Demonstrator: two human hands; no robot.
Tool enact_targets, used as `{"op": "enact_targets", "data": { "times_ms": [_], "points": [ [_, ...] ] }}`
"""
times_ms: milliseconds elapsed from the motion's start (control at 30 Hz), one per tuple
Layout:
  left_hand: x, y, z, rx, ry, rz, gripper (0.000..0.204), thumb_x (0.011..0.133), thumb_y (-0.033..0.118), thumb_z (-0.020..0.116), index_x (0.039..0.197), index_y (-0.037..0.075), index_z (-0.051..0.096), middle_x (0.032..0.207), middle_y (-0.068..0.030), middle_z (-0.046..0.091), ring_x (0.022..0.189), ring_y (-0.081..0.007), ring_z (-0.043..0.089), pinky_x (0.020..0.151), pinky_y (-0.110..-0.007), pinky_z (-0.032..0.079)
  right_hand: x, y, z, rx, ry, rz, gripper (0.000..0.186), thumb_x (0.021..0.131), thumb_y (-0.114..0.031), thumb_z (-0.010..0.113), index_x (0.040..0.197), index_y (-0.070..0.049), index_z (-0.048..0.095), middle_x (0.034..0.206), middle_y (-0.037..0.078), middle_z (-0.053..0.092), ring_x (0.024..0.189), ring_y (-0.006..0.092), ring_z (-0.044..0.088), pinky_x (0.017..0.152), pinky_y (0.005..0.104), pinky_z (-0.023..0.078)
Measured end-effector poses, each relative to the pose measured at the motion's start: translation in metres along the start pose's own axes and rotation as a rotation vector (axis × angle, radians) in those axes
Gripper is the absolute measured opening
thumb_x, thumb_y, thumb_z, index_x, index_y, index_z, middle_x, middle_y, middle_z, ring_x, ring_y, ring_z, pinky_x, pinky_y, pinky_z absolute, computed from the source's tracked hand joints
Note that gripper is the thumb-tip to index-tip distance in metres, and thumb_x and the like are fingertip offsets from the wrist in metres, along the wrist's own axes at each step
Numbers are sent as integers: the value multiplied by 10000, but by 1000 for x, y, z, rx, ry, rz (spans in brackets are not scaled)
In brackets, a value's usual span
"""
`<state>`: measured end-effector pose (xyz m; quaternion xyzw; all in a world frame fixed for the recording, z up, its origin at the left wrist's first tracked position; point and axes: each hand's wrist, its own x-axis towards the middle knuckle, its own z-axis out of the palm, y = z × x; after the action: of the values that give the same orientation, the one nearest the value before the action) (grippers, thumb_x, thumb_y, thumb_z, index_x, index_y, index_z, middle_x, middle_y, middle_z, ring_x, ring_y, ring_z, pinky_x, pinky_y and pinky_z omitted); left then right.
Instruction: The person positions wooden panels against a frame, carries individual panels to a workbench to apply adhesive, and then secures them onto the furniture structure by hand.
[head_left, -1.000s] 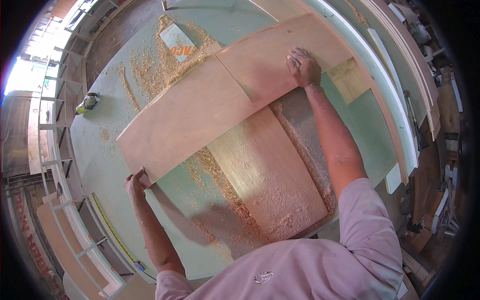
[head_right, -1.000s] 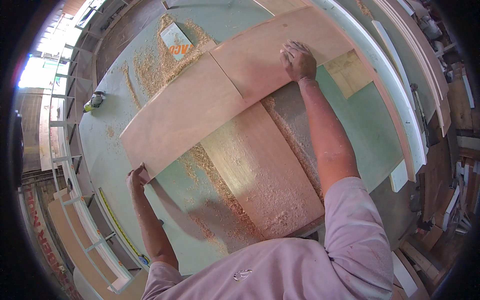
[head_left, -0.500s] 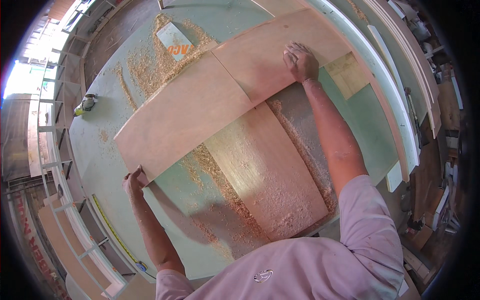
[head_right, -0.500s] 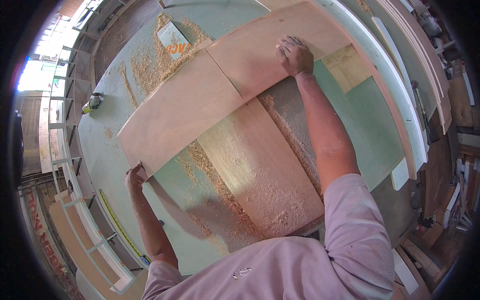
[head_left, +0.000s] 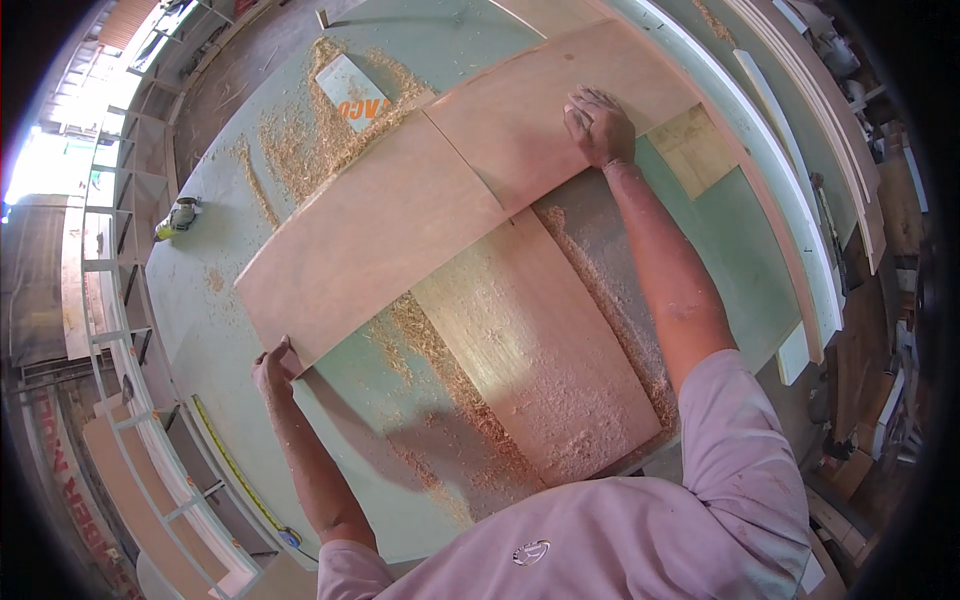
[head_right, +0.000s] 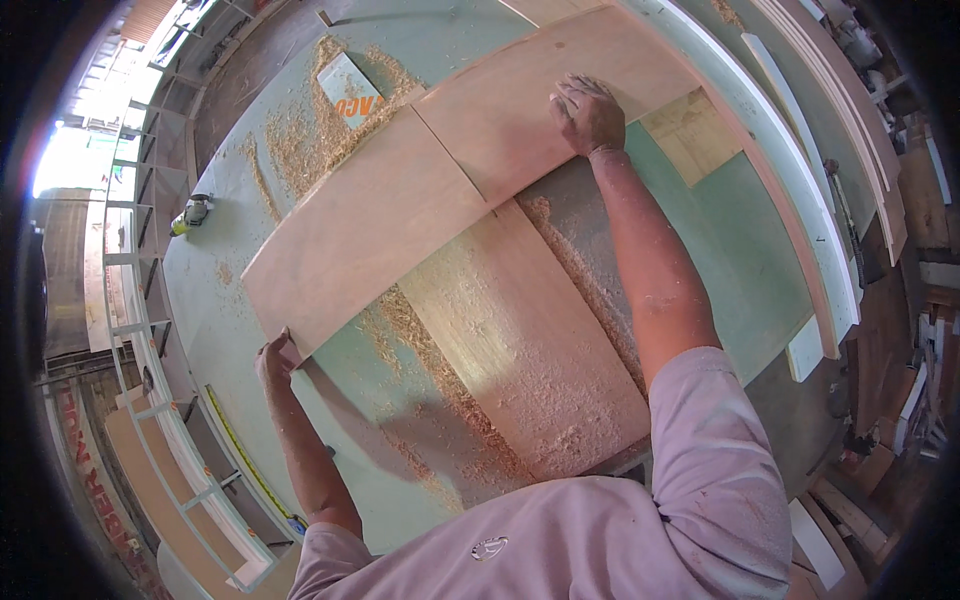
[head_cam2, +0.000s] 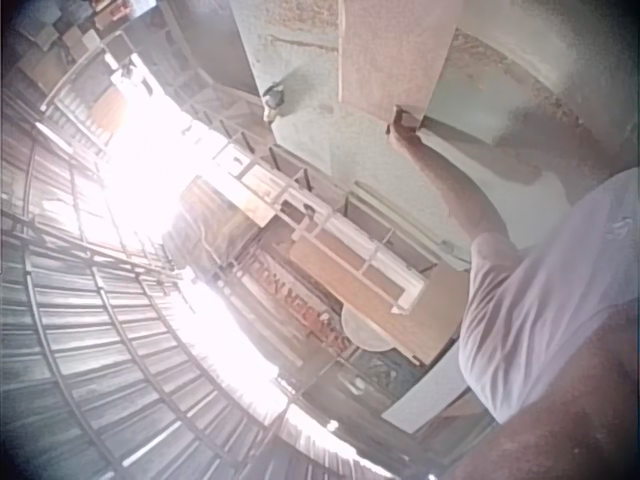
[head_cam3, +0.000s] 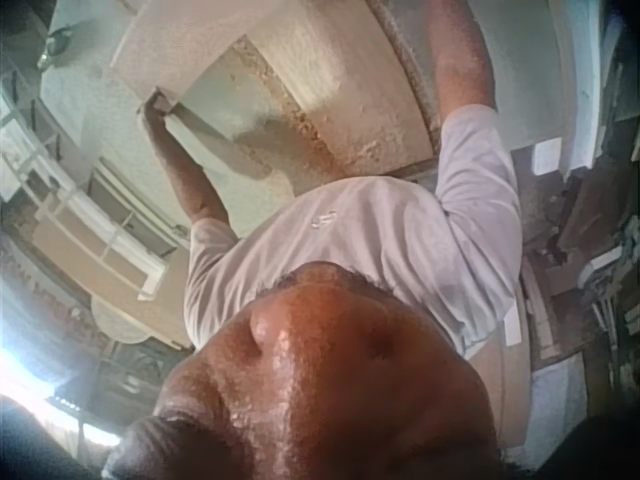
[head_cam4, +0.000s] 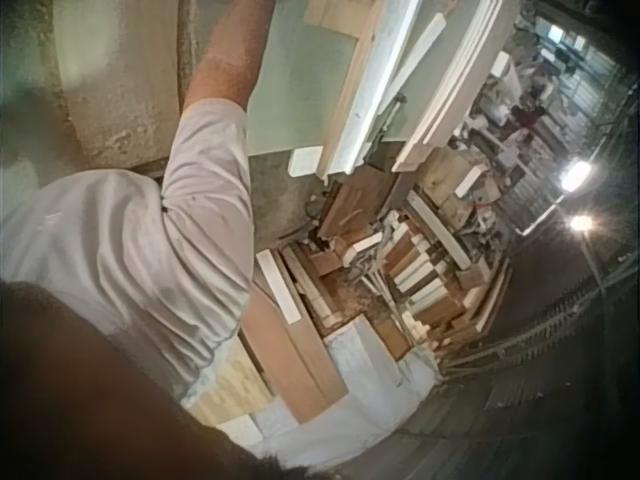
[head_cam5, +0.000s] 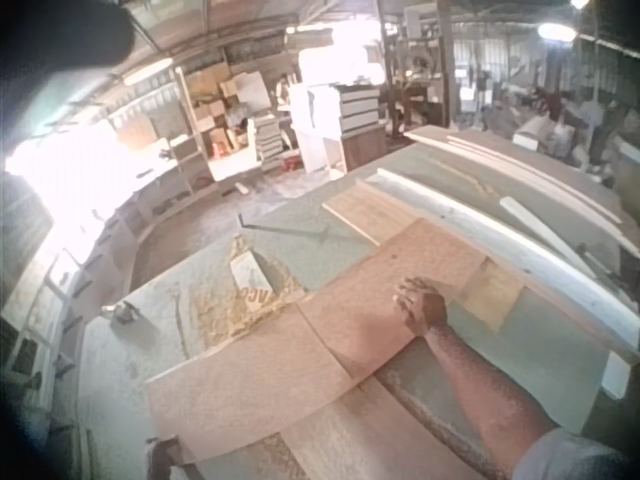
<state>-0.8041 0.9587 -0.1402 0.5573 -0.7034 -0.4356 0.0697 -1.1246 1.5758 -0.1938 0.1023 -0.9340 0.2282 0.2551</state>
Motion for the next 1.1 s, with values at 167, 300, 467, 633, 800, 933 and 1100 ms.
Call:
{"op": "enact_targets", "data": {
  "times_ms": [167,300,467,633,800,933,1100],
  "points": [
    [22,-20,-4,-88,57,60,730,639,199,936,1164,-136,556,1003,-210,656,794,-271,635,611,-372,505,4,-9,1,16,13,-15,432,947,-386,555,1166,-63,740,1297,152,666,1252,308,593,1133,405,400],
    [15,-10,3,-70,66,57,736,631,208,940,1154,-138,554,999,-210,644,724,-256,609,542,-365,476,5,-2,2,28,9,-16,438,946,-395,555,1159,-60,742,1294,161,666,1245,313,596,1133,407,400],
    [10,-3,3,-48,64,37,730,626,209,942,1143,-136,558,972,-195,634,653,-240,579,516,-362,456,6,0,7,19,22,-20,433,944,-393,564,1156,-60,743,1289,165,668,1241,315,599,1133,408,401],
    [12,-4,6,-69,70,50,708,629,203,940,1126,-134,565,941,-183,635,635,-236,569,519,-362,455,6,1,8,20,28,-17,430,944,-395,573,1153,-60,744,1287,166,669,1244,317,599,1136,410,400],
    [17,-8,6,-103,74,57,703,631,197,943,1136,-120,571,1015,-198,647,727,-263,619,575,-371,485,6,1,8,15,32,-29,430,946,-392,577,1150,-53,743,1284,167,670,1246,314,600,1139,409,397],
    [15,-5,4,-32,74,17,702,632,193,945,1140,-117,573,1033,-203,653,769,-273,635,591,-374,493,6,-1,7,29,22,-13,431,947,-391,577,1148,-48,743,1286,168,670,1254,316,594,1138,410,396],
    [7,-1,8,-77,85,53,668,628,185,946,1108,-118,593,977,-191,665,704,-240,619,572,-349,483,6,1,7,24,17,-25,435,949,-389,577,1145,-37,741,1286,174,669,1261,322,587,1139,416,392]
  ]
}}
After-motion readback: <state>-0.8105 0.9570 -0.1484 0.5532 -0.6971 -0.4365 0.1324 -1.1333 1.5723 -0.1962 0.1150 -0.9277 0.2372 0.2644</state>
